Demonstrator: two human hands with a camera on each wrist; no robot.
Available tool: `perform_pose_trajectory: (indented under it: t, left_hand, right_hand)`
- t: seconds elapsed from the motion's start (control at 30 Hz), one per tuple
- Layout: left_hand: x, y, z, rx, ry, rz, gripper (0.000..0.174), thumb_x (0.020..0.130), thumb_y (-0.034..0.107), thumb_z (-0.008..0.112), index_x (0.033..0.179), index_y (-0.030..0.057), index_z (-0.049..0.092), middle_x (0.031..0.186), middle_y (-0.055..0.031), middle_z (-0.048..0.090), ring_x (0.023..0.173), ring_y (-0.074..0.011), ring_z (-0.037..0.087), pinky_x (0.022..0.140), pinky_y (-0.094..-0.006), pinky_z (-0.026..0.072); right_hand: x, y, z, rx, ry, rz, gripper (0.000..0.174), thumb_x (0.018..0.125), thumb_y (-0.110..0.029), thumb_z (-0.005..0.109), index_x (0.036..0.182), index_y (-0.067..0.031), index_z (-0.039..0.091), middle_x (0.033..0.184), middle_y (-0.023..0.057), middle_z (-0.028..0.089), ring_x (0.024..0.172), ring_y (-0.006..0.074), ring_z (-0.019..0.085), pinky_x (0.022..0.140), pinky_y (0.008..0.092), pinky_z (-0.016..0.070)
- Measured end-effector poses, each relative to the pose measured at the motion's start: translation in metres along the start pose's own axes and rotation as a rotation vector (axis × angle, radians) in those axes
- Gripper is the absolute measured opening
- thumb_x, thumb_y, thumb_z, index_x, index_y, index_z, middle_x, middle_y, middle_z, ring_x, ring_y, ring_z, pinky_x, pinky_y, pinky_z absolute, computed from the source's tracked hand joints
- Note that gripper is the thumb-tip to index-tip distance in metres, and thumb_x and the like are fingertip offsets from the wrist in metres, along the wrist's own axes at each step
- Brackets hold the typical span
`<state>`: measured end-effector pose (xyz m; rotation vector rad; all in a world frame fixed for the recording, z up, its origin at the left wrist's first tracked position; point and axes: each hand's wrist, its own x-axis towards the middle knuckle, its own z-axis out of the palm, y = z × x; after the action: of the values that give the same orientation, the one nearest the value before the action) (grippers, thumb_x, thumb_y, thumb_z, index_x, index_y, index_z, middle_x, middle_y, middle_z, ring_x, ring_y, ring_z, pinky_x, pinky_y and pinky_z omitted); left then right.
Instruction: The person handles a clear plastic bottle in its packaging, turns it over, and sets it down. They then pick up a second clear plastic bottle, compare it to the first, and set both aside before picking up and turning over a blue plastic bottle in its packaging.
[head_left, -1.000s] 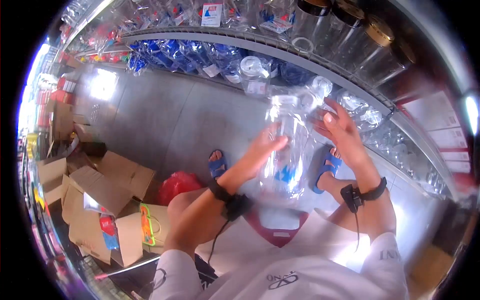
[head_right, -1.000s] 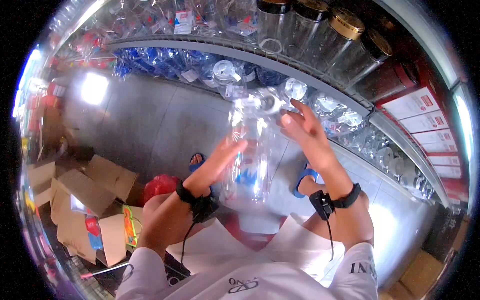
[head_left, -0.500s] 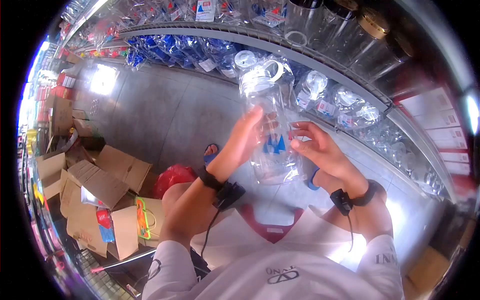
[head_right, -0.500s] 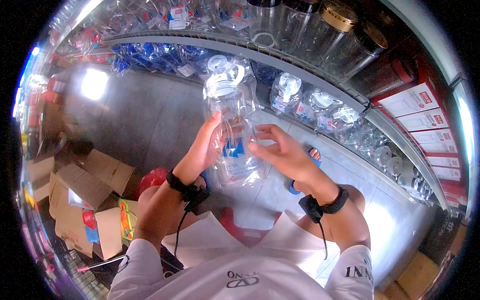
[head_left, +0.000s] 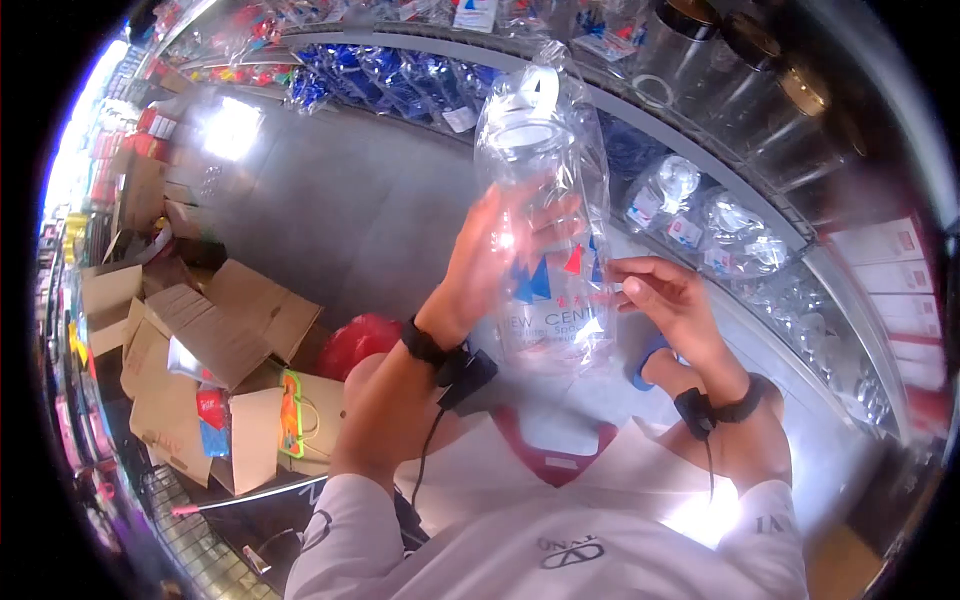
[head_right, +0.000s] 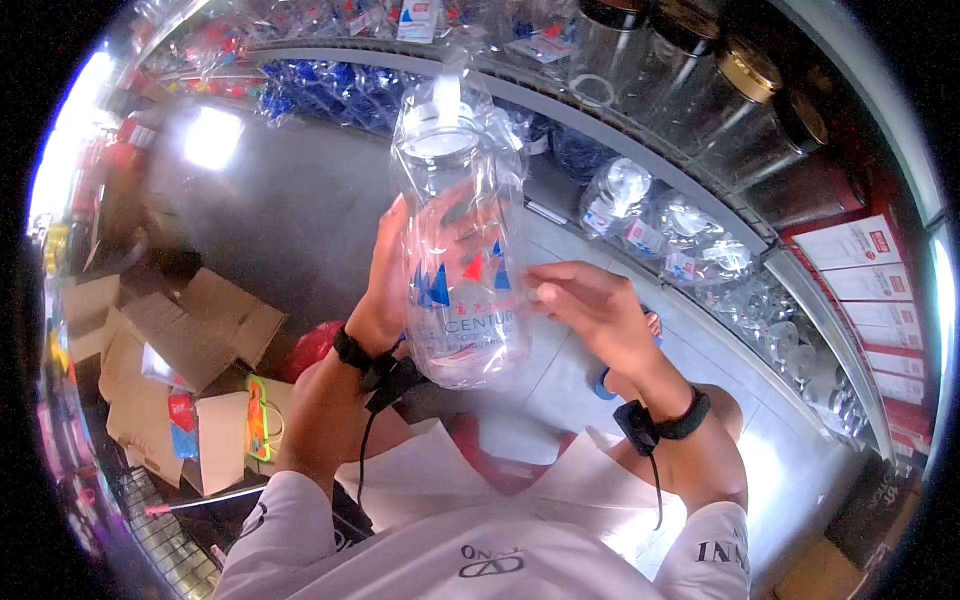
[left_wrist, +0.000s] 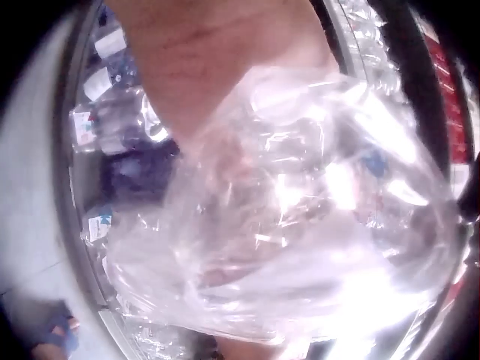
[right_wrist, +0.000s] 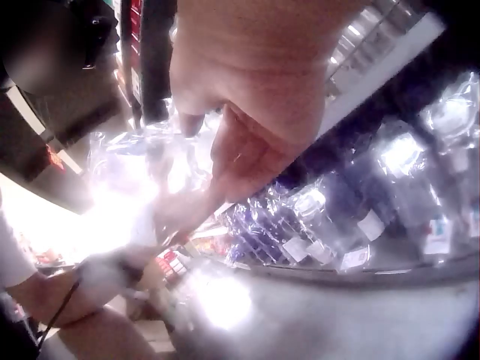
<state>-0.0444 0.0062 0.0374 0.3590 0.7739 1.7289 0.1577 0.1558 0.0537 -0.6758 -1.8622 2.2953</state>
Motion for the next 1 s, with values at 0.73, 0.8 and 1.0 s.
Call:
perform_pose_trajectory:
  t: [0.73, 0.8, 1.0]
  left_hand:
    - [-0.029, -0.055, 0.012, 0.745, 0.08, 0.107, 0.065, 0.105, 0.043, 0.037, 0.153, 0.0006, 0.025, 0.146, -0.0179, 0.045, 0.129, -0.0237, 0.048, 0.106, -0.0395, 0.0396]
    - [-0.028, -0.043, -0.002, 0.734, 0.065, 0.082, 0.068, 0.105, 0.053, 0.027, 0.15, 0.0024, 0.03, 0.139, -0.0169, 0.053, 0.121, -0.0228, 0.054, 0.102, -0.0389, 0.0425]
    - [-0.022, 0.003, -0.026, 0.615, 0.386, 0.257, 0.073, 0.103, 0.061, 0.014, 0.134, 0.0036, 0.047, 0.117, -0.0167, 0.067, 0.1, -0.0243, 0.063, 0.088, -0.0381, 0.0501]
  right_hand:
    - [0.003, 0.02, 0.009, -0.081, 0.195, 0.053, 0.07, 0.084, -0.019, 0.079, 0.139, -0.0002, 0.041, 0.129, 0.012, 0.054, 0.117, 0.0171, 0.053, 0.096, 0.0354, 0.0479]
    - [-0.002, 0.025, 0.004, 0.104, 0.166, 0.2, 0.071, 0.086, -0.035, 0.074, 0.14, -0.0019, 0.041, 0.126, 0.0129, 0.056, 0.109, 0.0205, 0.058, 0.091, 0.0378, 0.0507]
    - [-0.003, 0.035, 0.0, 1.04, -0.168, 0.536, 0.091, 0.089, -0.07, 0.05, 0.137, 0.0063, 0.042, 0.124, 0.0222, 0.056, 0.108, 0.033, 0.059, 0.092, 0.0477, 0.0516]
